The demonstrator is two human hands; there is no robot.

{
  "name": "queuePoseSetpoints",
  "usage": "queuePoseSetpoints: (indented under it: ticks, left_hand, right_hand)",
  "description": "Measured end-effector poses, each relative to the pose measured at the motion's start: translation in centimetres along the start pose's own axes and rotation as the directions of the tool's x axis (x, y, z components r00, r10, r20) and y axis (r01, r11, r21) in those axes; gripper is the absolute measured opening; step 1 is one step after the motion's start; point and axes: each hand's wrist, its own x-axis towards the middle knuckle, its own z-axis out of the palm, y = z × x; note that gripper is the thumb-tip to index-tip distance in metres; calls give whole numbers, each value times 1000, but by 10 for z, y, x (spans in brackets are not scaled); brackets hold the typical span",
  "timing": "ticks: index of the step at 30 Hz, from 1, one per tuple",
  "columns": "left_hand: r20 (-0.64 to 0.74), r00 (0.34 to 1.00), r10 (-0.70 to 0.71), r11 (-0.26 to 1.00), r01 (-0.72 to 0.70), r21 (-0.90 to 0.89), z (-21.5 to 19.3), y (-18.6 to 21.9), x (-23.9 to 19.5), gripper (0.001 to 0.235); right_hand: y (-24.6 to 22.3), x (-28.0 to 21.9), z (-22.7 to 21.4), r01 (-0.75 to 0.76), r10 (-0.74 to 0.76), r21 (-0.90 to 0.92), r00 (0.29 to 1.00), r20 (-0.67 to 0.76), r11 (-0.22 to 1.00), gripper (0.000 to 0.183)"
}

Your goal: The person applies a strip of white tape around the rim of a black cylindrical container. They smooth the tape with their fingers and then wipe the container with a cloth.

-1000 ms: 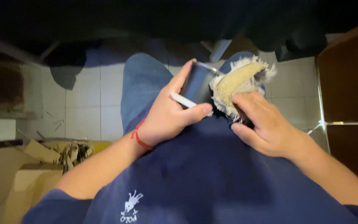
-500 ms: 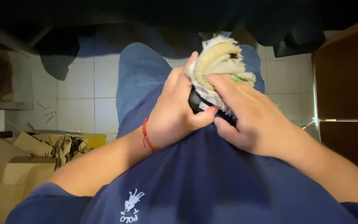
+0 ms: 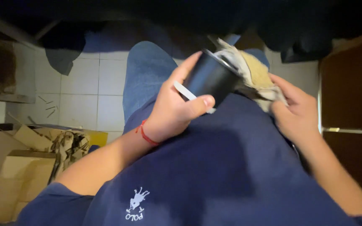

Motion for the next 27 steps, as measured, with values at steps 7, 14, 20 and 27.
queuePoseSetpoints:
  ticks: [7, 14, 20, 27]
  left_hand:
    - [97, 994, -58, 998, 54, 43, 4, 22, 5, 70]
    - [274, 962, -16, 942, -78, 327, 5, 40, 2, 96]
    - [414, 909, 48, 826, -269, 495, 3, 41, 5, 76]
    - [368, 899, 237, 804, -394, 445, -10, 30, 6, 67]
  right_hand:
    - [51, -3, -8, -341, 412, -241, 821, 395, 909, 42]
    - [37, 15, -59, 51, 273, -642, 877, 394, 765, 50]
    - [-49, 21, -49, 75, -305, 463, 843, 444, 883, 106]
    - [-63, 35, -9, 37, -261, 488, 878, 401, 872, 67]
